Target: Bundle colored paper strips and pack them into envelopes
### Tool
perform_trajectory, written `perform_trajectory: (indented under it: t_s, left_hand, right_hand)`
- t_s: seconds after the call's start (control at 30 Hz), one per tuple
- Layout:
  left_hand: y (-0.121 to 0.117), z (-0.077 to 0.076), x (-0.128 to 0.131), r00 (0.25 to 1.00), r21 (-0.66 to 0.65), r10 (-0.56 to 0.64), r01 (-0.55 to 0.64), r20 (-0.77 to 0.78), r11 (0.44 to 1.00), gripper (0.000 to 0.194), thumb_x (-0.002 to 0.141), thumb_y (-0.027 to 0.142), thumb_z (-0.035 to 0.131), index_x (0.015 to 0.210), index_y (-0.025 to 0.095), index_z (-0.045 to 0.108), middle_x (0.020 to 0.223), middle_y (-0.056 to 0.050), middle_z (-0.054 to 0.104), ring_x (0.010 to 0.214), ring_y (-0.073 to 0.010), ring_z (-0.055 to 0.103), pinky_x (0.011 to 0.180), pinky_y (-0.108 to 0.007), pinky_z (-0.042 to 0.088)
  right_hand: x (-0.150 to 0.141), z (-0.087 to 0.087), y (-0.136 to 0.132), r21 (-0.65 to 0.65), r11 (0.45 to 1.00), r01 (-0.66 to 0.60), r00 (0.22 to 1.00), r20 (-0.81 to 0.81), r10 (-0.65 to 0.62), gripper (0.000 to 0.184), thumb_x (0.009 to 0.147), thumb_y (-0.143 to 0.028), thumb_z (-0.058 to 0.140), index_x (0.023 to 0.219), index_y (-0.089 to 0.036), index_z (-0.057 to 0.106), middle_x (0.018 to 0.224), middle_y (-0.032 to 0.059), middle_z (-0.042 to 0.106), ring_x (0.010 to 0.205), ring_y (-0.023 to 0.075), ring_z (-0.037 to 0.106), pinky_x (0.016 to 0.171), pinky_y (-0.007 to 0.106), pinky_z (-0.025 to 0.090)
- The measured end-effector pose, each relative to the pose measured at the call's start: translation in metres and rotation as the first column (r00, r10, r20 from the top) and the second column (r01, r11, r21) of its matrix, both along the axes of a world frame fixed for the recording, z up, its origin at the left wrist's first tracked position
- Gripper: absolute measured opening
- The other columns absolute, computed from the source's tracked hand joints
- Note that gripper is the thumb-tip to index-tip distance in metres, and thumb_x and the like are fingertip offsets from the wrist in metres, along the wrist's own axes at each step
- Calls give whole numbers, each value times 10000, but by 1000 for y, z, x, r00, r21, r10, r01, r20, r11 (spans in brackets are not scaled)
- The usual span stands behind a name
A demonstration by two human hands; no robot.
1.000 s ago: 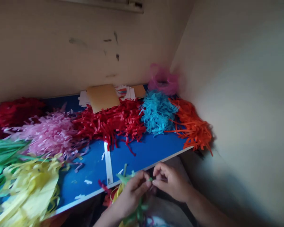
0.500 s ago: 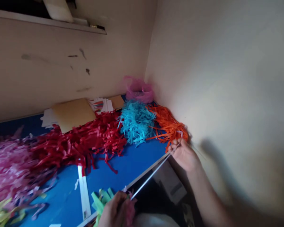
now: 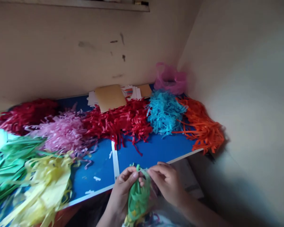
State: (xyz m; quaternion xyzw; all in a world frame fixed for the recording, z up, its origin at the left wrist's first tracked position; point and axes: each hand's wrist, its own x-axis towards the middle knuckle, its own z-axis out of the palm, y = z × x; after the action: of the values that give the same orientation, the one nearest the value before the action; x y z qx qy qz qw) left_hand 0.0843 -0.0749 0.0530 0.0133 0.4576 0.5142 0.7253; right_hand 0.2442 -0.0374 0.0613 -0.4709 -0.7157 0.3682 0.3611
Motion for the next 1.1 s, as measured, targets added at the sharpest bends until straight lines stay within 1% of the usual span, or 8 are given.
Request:
perform_trajectory:
  t_s: [0.17,0.4,0.6,0.77,0.9,0.97,1.03,1.1]
  left_hand:
    - [-3,-1,-5,999,22,17,-18,41,1000,300,619,253,881,759,156,634,631,-3,686,558,-110,643,574,-211,537]
    - [-2,-2,-7,998,25,40,-42,50,999,321,610,266,884,774,164,628,653,-4,688,575,-112,640,592,-222,539]
    - [-2,0,-7,998,26,69,-69,11,997,346,597,284,890,778,164,620,645,-5,685,581,-110,630,589,-215,527]
    - [-3,-1,-4,998,36,60,-60,-1,998,345,608,282,888,782,169,612,645,-3,686,598,-113,631,600,-213,523]
    - [-6,-2,0,999,29,40,-39,-22,999,353,632,288,874,830,189,598,665,24,668,604,-112,634,607,-219,522]
    - [-8,-4,1,994,78,17,-8,-106,997,332,665,304,851,848,194,596,689,34,650,606,-105,628,602,-215,518]
    - [-11,-8,1,953,190,32,27,-302,981,299,695,321,825,825,190,590,709,32,638,624,-105,626,603,-207,515]
    - [-13,-11,0,822,300,89,103,-562,948,259,729,321,789,802,191,577,730,19,649,665,-122,647,626,-214,528]
  right_hand:
    - [-1,0,6,124,992,6,997,77,-16,258,904,-245,568,663,-216,655,584,9,628,559,146,545,589,260,409]
    - [-9,3,3,177,984,-22,993,119,1,267,895,-215,551,639,-212,629,537,-12,542,508,125,501,520,242,362]
    - [-9,5,0,264,964,-18,988,152,-23,222,866,-180,567,659,-204,646,554,5,593,517,124,544,534,238,384]
    - [-8,6,-1,264,964,-37,985,172,-9,233,877,-180,554,666,-209,649,559,7,611,523,127,558,536,239,397]
    - [-7,5,-4,221,966,-134,980,176,95,247,921,-204,534,712,-211,664,601,9,637,570,134,570,588,247,412]
    - [-5,3,-4,151,974,-169,971,197,138,278,948,-237,511,714,-211,660,622,11,633,596,137,572,603,250,406]
    - [-4,2,-3,52,984,-171,960,236,154,266,951,-302,528,736,-203,650,665,19,631,630,149,580,602,256,401]
    - [-7,0,-3,-59,981,-182,950,245,191,175,916,-355,590,873,-197,652,765,29,658,704,171,607,633,264,420]
